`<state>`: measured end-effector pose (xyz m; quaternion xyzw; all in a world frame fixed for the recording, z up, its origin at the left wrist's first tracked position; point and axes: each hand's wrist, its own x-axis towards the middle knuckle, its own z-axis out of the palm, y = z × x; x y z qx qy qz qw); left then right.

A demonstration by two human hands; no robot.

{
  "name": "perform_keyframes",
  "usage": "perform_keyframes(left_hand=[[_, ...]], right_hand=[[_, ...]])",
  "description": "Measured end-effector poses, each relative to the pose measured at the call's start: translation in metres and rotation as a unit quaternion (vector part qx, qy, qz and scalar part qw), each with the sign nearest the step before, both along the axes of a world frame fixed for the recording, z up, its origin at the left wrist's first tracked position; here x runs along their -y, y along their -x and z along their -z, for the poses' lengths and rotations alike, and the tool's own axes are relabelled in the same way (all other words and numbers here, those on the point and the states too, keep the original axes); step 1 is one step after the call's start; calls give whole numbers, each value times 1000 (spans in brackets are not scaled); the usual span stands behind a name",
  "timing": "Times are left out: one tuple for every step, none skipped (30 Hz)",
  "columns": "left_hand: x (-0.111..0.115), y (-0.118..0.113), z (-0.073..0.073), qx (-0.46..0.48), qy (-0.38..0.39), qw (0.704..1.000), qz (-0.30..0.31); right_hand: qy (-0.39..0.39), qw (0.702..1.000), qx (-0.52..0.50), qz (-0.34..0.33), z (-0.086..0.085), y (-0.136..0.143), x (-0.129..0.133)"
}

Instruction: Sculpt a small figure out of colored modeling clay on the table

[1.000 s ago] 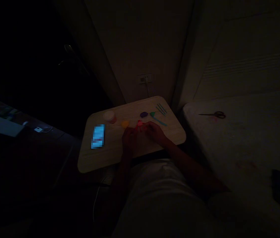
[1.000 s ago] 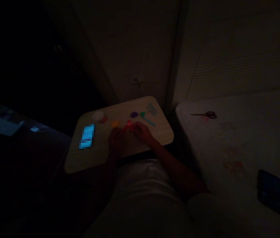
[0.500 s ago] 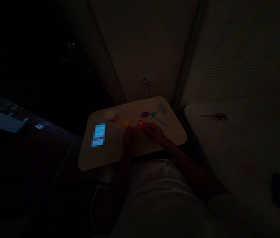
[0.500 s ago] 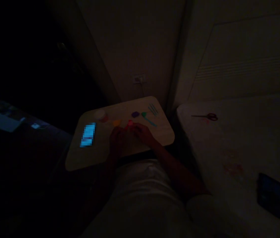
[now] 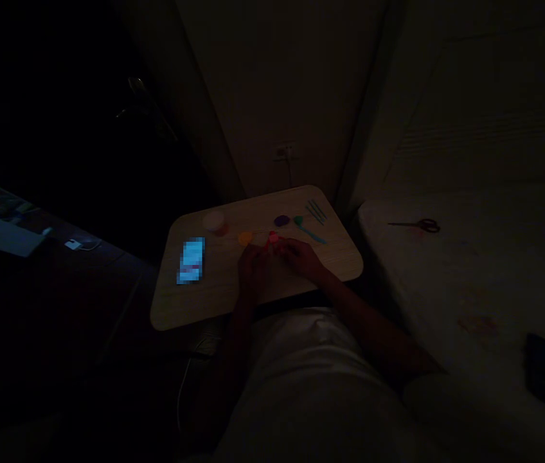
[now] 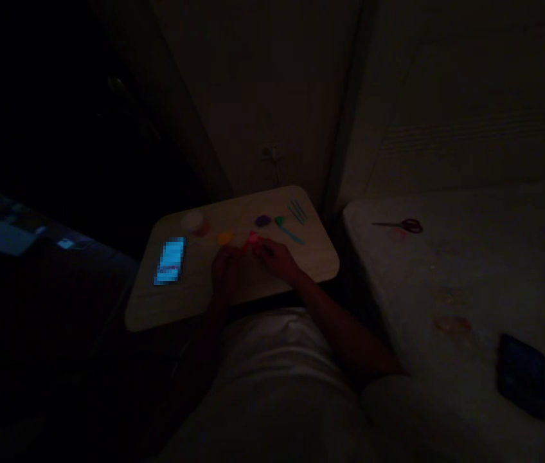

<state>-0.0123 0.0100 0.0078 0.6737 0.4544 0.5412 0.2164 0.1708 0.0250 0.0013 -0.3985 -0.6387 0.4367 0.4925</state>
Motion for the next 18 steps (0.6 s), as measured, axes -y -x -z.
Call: perform_keyframes(left_hand=[[0,0,0,-3,1,1000,0],[0,1,0,-5,4,1000,0],[1,1,0,-7,9,1000,-1],[1,1,0,-6,13,1000,-1],[1,2,1,-5,16,1000,-2],[0,2,1,-4,18,1000,-3],[0,2,2,-3,17,1000,-4],[0,2,2,-4,16,1000,-5],[-1,3,2,-7,14,1000,-5],[-1,3,2,-8,13,1000,-4],[-1,3,2,-9,11,1000,-3],[0,3,1,-9,10,1000,-2],[0,2,0,-7,10,1000,-2],[1,2,-1,-6,11,1000,-2],[2,1,-3,-4,13,1000,-3],[2,1,-4,-4,14,1000,-3],[3,0,-5,-4,16,1000,-2],[4,0,-6,-4,18,1000,-4]], right_hand=[[-2,1000,1,1,0,0,0],[-3,1000,2,3,0,0,0],[-2,1000,4,3,0,0,0],[-2,1000,6,1,0,0,0],[-2,1000,6,-2,1,1,0],[-5,1000,6,-6,1,1,0],[-9,1000,5,-8,2,1,-1],[-14,1000,4,-8,2,1,-1],[-19,1000,5,-5,3,1,-1],[-23,1000,6,-3,3,1,-2],[-25,1000,8,-2,3,1,-2],[-25,1000,11,-3,3,1,-2],[-25,1000,13,-3,2,1,-1],[-24,1000,15,-4,1,2,-1],[-24,1000,17,-5,1,2,-1],[-24,1000,18,-6,0,1,0],[-25,999,19,-6,-1,1,0],[-26,999,19,-4,-1,1,0]])
